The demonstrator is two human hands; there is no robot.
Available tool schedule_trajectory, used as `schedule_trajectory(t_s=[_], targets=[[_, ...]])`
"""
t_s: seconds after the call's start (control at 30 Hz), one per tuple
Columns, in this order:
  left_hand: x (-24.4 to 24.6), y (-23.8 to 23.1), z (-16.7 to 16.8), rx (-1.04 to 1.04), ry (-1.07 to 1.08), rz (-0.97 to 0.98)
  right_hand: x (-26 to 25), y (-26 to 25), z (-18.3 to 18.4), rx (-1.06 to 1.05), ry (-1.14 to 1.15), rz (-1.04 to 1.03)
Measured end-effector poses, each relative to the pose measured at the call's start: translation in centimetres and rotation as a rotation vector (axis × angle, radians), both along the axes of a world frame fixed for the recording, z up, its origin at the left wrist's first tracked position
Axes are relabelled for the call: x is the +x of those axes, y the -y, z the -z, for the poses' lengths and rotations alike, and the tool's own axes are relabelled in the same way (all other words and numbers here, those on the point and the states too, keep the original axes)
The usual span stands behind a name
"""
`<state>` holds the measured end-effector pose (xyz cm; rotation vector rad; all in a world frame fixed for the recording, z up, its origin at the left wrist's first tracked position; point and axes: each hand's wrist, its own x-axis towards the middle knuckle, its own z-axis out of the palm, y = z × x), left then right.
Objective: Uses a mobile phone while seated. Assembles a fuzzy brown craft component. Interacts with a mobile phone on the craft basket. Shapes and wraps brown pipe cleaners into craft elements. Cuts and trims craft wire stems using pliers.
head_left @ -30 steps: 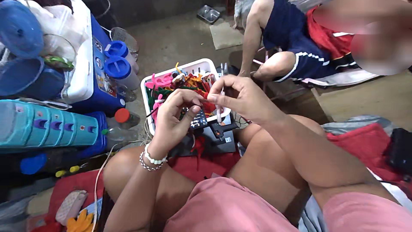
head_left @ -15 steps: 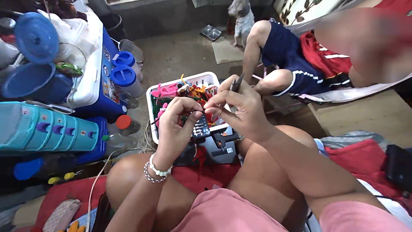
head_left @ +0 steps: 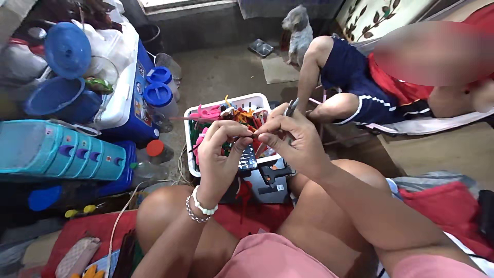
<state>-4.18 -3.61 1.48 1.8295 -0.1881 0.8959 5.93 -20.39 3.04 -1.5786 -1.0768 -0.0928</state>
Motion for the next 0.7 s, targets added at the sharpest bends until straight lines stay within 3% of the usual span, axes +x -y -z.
schedule_trajectory(t_s=[0.23,0.5,0.57,0.7], targets=[[0.4,0.5,0.1,0.024,0.002,-0.005,-0.2,0.4,0.0,0.012,0.035,0.015],[1.3,0.9,-0.2,0.037,0.083,0.051,0.3,1.3,-0.3,0.062,-0.208,-0.119],[1.6,1.2,-0.3,-0.028,0.067,0.106,0.5,1.5,-0.3,0.079,-0.131,-0.063],[2.0,2.3,-0.3,-0.367,-0.074,0.288,0.8,1.6,-0.1,0.16,-0.099,-0.075]])
